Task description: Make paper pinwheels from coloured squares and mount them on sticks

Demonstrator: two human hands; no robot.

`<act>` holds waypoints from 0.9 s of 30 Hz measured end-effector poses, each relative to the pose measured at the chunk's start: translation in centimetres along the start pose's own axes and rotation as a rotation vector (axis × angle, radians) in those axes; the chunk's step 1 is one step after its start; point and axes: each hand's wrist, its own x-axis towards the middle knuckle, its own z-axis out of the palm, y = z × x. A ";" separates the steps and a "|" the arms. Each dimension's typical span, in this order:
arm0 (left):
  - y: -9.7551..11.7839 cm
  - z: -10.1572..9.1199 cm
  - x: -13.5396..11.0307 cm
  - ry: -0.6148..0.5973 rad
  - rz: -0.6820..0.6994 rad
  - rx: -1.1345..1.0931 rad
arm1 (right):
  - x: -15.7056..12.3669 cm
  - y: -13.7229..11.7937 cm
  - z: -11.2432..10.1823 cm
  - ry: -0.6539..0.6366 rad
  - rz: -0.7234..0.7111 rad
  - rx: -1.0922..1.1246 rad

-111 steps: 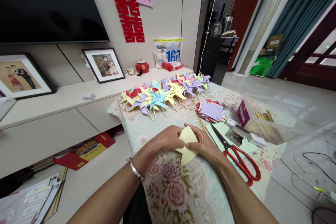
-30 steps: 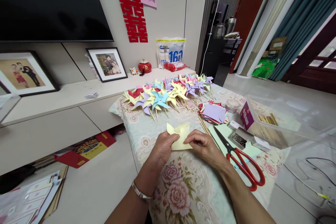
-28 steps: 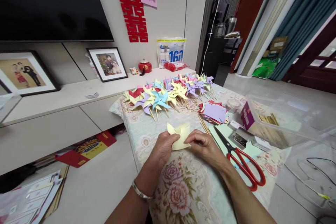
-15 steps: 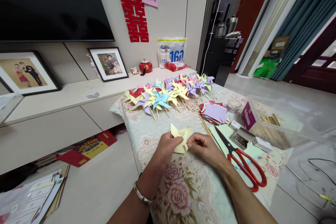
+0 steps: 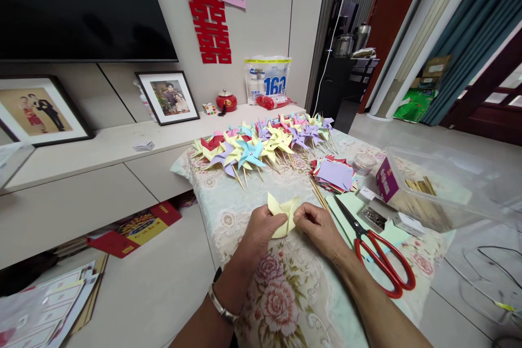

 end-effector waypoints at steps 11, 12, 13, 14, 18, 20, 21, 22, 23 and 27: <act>-0.1 0.2 0.1 0.010 -0.009 0.003 | -0.1 -0.1 0.3 0.021 -0.039 -0.061; -0.1 0.2 0.1 0.013 -0.012 0.006 | -0.1 -0.1 0.3 0.023 -0.044 -0.068; -0.1 0.2 0.1 0.017 -0.016 0.009 | -0.1 -0.1 0.3 0.024 -0.050 -0.077; 0.0 0.2 0.1 0.019 -0.020 0.011 | 0.0 0.0 0.3 0.025 -0.056 -0.085; 0.0 0.1 0.2 0.023 -0.028 0.015 | 0.0 0.1 0.2 0.031 -0.090 -0.123; 0.0 0.1 0.2 0.018 -0.029 0.022 | 0.0 0.2 0.2 0.032 -0.106 -0.140; 0.0 0.1 0.2 0.016 -0.029 0.026 | 0.0 0.2 0.2 0.033 -0.113 -0.148; 0.0 0.1 0.2 0.013 -0.029 0.031 | 0.0 0.2 0.2 0.034 -0.120 -0.156; 0.0 0.0 0.2 0.011 -0.031 0.036 | 0.0 0.2 0.2 0.036 -0.125 -0.165; -0.1 0.1 0.2 0.002 -0.031 0.052 | 0.0 0.4 0.3 0.043 -0.138 -0.190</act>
